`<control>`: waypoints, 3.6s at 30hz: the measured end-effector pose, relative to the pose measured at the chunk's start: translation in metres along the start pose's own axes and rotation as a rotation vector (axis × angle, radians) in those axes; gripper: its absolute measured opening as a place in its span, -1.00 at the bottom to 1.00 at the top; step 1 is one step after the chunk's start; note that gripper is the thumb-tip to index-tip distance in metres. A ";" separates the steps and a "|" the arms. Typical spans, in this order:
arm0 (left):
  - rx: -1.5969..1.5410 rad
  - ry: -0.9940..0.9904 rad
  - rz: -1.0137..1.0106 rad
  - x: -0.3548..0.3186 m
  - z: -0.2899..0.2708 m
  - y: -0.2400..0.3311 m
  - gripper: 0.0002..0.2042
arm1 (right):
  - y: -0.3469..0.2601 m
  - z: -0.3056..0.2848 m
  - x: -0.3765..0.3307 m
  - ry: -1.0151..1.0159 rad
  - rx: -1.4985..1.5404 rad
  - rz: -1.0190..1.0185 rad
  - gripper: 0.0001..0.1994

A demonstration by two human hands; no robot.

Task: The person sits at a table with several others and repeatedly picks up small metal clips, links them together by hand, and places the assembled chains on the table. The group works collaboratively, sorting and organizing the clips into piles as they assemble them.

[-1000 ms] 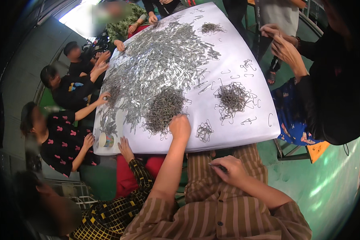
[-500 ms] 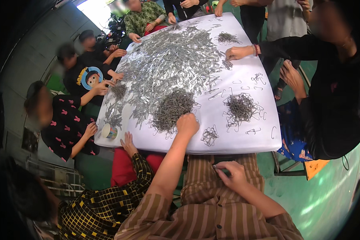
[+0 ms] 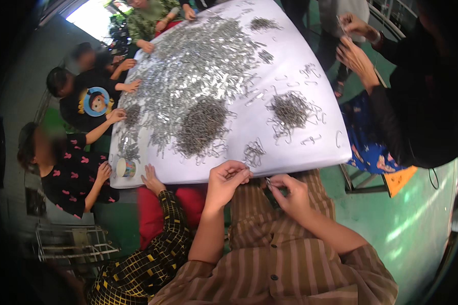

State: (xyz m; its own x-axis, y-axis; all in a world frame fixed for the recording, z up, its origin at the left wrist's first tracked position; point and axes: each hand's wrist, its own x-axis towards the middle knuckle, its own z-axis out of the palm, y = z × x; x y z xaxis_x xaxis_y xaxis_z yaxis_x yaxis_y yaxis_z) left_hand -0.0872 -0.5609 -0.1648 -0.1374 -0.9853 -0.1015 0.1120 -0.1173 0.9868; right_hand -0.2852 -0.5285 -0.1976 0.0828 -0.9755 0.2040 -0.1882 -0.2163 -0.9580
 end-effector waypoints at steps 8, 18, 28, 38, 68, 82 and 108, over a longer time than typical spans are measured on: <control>-0.005 -0.075 0.083 -0.014 0.020 -0.013 -0.94 | -0.002 -0.001 0.003 -0.002 0.035 0.032 -0.85; 0.051 -0.136 0.091 -0.009 0.021 -0.037 -0.90 | 0.003 -0.002 0.006 -0.031 -0.023 0.001 -0.86; 0.198 -0.121 0.165 -0.018 0.026 -0.018 -0.92 | 0.010 -0.017 0.024 -0.139 -0.055 -0.155 -0.91; 0.438 -0.157 0.396 -0.028 0.034 -0.008 -0.93 | 0.059 0.019 0.177 -0.087 -0.753 -0.563 -0.71; 0.513 -0.130 0.361 -0.035 0.037 -0.016 -0.94 | 0.012 0.030 0.191 -0.148 -0.073 -0.142 -0.93; 0.531 0.081 0.311 -0.023 0.058 -0.022 -0.93 | -0.011 -0.029 0.074 -0.170 0.489 0.238 -0.86; 1.282 0.325 0.329 0.052 -0.023 -0.061 -0.91 | -0.019 -0.024 0.032 -0.059 0.192 0.149 -0.88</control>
State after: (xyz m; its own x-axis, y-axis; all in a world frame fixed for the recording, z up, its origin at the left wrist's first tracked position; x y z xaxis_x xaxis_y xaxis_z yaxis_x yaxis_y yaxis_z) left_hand -0.0780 -0.6077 -0.2328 -0.0261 -0.9506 0.3095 -0.9147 0.1475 0.3761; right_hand -0.3027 -0.5567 -0.1679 0.1264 -0.9907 0.0508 -0.0138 -0.0529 -0.9985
